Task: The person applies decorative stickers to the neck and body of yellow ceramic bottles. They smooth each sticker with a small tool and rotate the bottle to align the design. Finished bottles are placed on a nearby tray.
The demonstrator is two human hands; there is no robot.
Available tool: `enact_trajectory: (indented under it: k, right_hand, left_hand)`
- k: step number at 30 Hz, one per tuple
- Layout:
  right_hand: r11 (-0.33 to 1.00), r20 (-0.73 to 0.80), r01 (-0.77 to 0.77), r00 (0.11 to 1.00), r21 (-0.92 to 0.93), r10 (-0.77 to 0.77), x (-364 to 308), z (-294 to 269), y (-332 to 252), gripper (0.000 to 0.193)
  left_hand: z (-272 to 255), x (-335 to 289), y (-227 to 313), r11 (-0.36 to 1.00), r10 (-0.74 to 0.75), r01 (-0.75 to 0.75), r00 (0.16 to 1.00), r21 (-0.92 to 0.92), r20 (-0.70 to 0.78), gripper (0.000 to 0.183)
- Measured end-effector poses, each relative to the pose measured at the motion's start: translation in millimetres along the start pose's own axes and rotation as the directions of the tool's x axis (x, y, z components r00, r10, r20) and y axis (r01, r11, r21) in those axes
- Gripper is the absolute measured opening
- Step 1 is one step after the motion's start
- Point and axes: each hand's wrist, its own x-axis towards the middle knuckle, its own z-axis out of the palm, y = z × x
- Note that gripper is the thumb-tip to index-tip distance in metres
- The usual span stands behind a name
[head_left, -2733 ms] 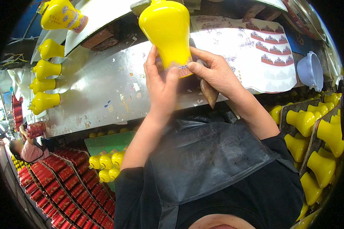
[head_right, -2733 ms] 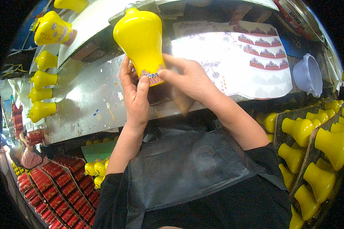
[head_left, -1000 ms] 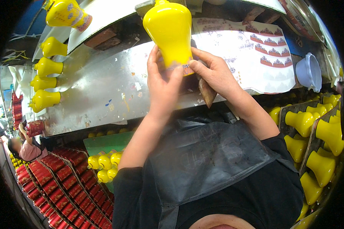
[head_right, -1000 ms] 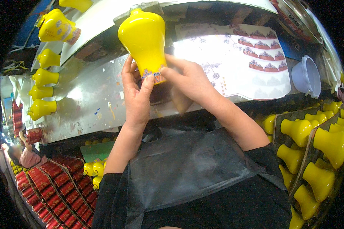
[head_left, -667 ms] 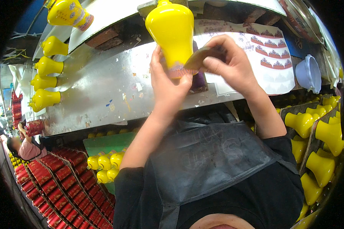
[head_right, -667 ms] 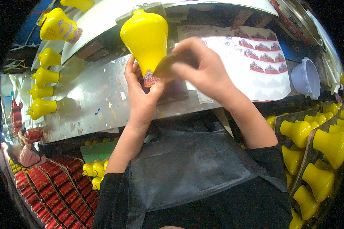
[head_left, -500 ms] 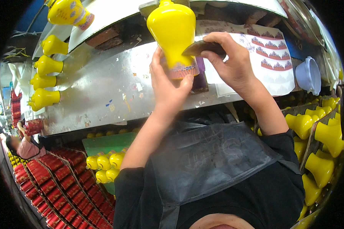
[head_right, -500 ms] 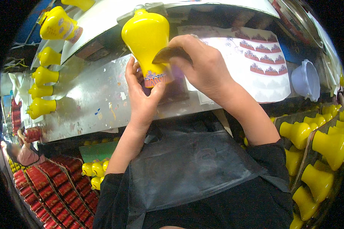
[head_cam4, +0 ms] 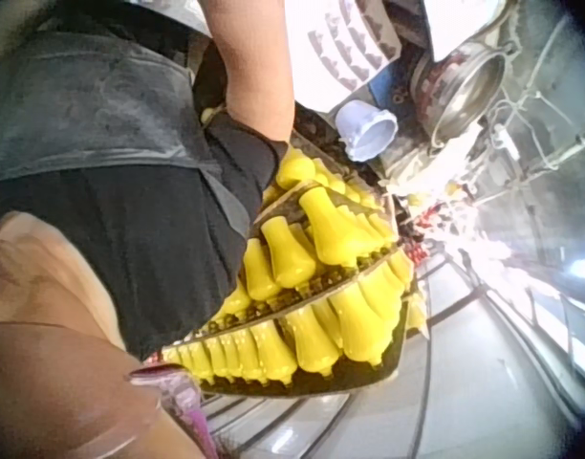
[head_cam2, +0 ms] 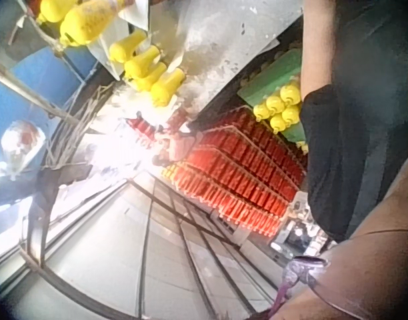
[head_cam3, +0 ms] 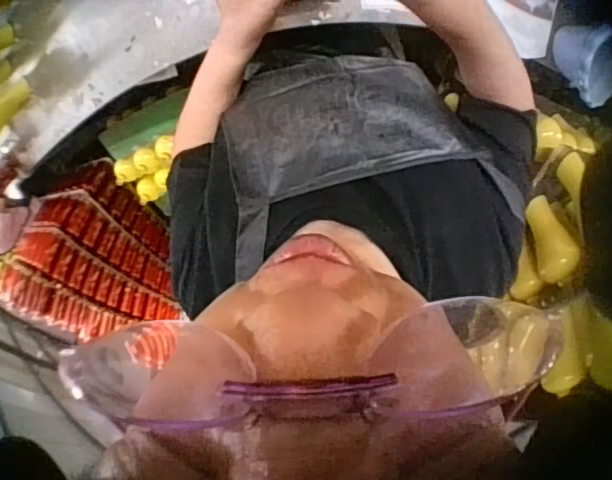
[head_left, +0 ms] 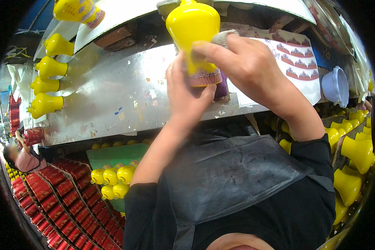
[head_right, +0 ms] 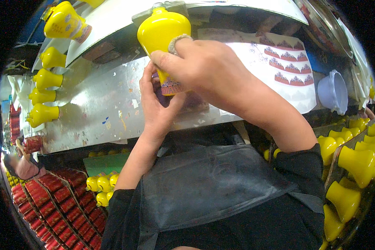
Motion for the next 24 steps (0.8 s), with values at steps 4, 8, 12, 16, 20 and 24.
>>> enact_trajectory:
  k: [4, 8, 12, 16, 20, 24]
  right_hand:
    - [0.992, 0.055, -0.018, 0.998, 0.122, 0.011, -9, -2, 2, 0.045]
    - [0.988, -0.056, -0.153, 0.987, -0.010, 0.152, -24, 3, 8, 0.042]
    - [0.961, 0.089, -0.217, 0.975, 0.172, 0.204, -43, 7, 3, 0.038]
    - [0.885, -0.103, -0.449, 0.881, 0.118, 0.461, -53, 12, -4, 0.037]
    - [0.860, 0.100, -0.369, 0.929, 0.352, 0.357, -48, 11, -9, 0.035]
    - [0.555, 0.157, -0.762, 0.625, 0.333, 0.765, -41, 6, -16, 0.031]
  left_hand:
    - [-1, 4, 1, 0.995, 0.081, -0.080, 0.997, 0.054, -0.014, 0.097]
    - [-5, 6, 4, 0.976, 0.169, -0.169, 0.986, 0.139, 0.009, 0.098]
    - [-2, 11, 4, 0.959, 0.170, -0.159, 0.985, 0.233, -0.030, 0.102]
    - [-5, 14, -7, 0.963, 0.228, -0.218, 0.972, 0.161, -0.051, 0.104]
    - [-9, 15, -15, 0.975, 0.202, -0.203, 0.979, 0.088, 0.018, 0.104]
    - [-9, 12, -6, 0.977, 0.147, -0.146, 0.989, 0.158, 0.009, 0.101]
